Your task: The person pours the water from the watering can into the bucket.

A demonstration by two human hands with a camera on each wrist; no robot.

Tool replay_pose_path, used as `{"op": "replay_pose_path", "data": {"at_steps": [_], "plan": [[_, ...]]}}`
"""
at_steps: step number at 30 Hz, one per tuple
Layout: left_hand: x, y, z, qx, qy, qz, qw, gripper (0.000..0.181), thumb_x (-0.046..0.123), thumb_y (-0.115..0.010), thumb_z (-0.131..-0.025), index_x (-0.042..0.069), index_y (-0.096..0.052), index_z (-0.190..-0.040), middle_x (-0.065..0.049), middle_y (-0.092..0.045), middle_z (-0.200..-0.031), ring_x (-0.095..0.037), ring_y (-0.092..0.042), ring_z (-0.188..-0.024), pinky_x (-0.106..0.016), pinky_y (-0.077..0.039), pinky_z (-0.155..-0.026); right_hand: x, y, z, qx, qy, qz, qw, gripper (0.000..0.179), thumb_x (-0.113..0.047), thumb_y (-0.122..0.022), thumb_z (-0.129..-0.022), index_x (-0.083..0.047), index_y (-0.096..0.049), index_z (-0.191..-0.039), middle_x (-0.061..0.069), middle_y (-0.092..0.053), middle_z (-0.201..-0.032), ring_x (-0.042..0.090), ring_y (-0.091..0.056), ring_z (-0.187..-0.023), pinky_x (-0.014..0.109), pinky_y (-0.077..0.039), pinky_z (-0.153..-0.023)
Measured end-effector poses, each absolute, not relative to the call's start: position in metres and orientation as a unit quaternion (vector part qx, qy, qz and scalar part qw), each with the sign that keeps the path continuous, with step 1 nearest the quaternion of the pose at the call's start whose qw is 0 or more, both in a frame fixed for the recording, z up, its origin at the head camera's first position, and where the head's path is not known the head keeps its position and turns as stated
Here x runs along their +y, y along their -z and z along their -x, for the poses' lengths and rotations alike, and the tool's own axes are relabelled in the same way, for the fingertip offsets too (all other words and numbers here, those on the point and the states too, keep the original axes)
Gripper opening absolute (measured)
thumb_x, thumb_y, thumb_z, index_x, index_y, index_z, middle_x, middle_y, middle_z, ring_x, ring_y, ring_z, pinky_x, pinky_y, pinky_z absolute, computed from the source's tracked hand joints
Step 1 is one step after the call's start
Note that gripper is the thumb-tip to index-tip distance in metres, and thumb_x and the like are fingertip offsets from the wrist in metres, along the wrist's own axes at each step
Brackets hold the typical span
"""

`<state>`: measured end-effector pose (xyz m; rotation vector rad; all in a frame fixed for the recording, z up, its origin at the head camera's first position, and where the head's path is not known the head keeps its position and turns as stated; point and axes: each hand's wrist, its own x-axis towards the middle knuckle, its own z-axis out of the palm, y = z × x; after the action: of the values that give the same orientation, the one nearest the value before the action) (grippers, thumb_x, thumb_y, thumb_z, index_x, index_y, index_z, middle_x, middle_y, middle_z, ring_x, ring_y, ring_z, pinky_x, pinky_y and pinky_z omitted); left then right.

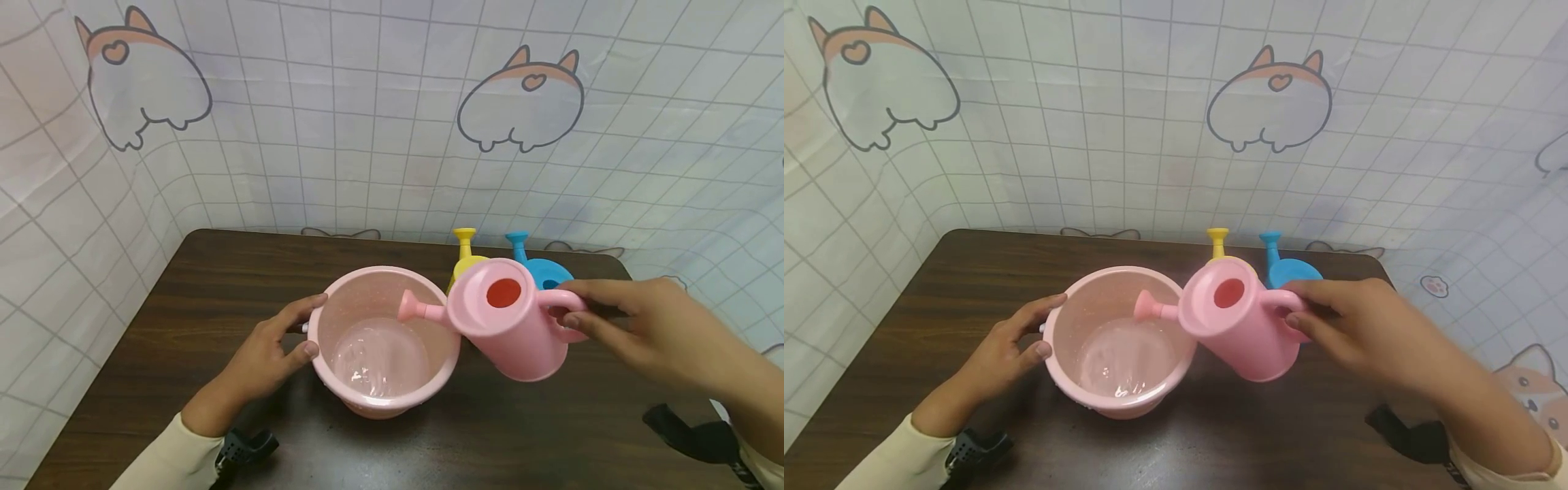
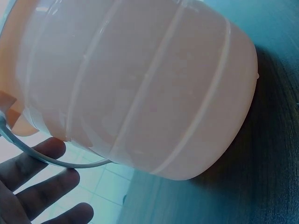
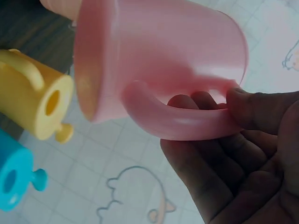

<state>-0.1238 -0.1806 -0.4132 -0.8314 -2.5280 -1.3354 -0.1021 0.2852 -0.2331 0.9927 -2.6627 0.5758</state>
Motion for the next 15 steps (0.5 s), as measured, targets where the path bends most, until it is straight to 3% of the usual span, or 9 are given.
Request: {"op": "replay_pose_path", "data": {"at_steps": [4,11,15], "plan": [[-0.18,0.414,0.124,-0.845,0.448,0.28,0.085,0.059,0.045,-0.063,-0.101,0.024,-0.045,-0.154,-0.005,-0.066,-0.132,-0.022,-0.067,-0.11,-0.056,-0.054,-0.089,0.295,0.248,0.096,-0.914,-0.209,-0.32,0.137,0.041,0.0,-0.083,-0.082,-0.011,-0.075,-0.121,-0.006,-0.077,-0.095,-0.004,-0.058,-0.067,0.012,-0.044,-0.059],[-0.18,0.414,0.124,-0.847,0.448,0.275,0.077,0.06,0.046,-0.063,-0.101,0.027,-0.044,-0.155,-0.006,-0.065,-0.134,-0.025,-0.067,-0.112,-0.061,-0.053,-0.088,0.307,0.281,0.084,-0.897,-0.279,-0.299,0.167,0.051,0.015,-0.081,-0.075,-0.007,-0.074,-0.12,-0.009,-0.077,-0.097,-0.005,-0.069,-0.084,0.012,-0.051,-0.067],[-0.181,0.415,0.124,-0.847,0.449,0.275,0.078,0.06,0.045,-0.063,-0.101,0.027,-0.044,-0.155,-0.005,-0.066,-0.134,-0.024,-0.067,-0.111,-0.06,-0.053,-0.088,0.311,0.3,0.079,-0.885,-0.321,-0.281,0.186,0.048,0.017,-0.079,-0.076,-0.001,-0.074,-0.12,-0.011,-0.076,-0.101,-0.004,-0.07,-0.086,0.012,-0.052,-0.067]]}}
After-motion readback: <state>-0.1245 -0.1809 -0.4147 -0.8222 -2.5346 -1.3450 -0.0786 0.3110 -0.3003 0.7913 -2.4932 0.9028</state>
